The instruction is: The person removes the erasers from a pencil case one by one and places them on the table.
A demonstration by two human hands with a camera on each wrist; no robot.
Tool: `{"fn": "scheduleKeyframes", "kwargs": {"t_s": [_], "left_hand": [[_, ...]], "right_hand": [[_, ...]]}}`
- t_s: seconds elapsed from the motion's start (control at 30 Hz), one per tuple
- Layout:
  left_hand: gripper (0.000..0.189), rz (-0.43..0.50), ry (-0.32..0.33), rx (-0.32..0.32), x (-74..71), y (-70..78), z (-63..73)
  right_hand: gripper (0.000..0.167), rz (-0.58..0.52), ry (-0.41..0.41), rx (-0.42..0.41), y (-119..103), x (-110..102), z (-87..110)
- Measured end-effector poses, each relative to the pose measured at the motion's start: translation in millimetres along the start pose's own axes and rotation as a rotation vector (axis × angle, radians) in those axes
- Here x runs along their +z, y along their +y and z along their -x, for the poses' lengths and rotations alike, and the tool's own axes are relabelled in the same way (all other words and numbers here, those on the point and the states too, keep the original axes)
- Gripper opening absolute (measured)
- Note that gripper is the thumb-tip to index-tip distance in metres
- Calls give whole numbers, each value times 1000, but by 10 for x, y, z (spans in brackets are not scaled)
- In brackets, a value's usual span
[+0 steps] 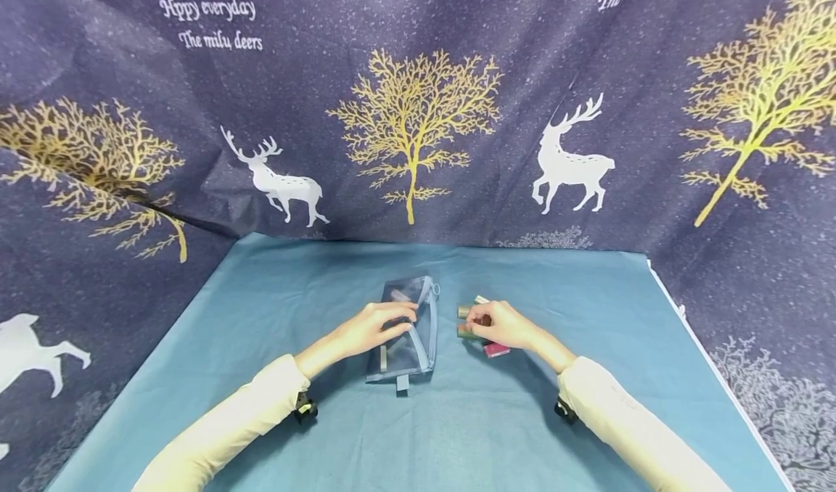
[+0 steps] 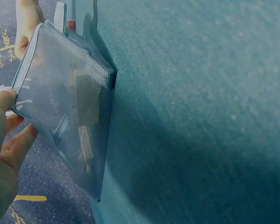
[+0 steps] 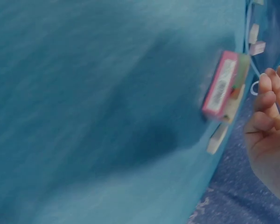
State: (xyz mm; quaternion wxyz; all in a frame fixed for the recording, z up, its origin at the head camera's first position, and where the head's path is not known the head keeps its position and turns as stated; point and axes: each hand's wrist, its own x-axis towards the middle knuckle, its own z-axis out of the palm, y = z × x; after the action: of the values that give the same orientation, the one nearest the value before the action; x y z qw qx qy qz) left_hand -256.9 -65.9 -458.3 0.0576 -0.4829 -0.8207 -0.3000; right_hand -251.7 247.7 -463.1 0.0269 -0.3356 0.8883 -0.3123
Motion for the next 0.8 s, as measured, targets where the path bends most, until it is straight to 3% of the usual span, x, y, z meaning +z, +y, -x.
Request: {"fn": "scheduleKeyframes", "kwargs": {"t_s": [0.57, 0.8], "left_hand": [[19, 3, -19, 13, 37, -30, -12], [18, 18, -10, 6, 21, -29, -6]], "right_hand": [[21, -84, -113, -17, -230, 89, -298], [21, -50, -107, -31, -280, 116, -354]]}}
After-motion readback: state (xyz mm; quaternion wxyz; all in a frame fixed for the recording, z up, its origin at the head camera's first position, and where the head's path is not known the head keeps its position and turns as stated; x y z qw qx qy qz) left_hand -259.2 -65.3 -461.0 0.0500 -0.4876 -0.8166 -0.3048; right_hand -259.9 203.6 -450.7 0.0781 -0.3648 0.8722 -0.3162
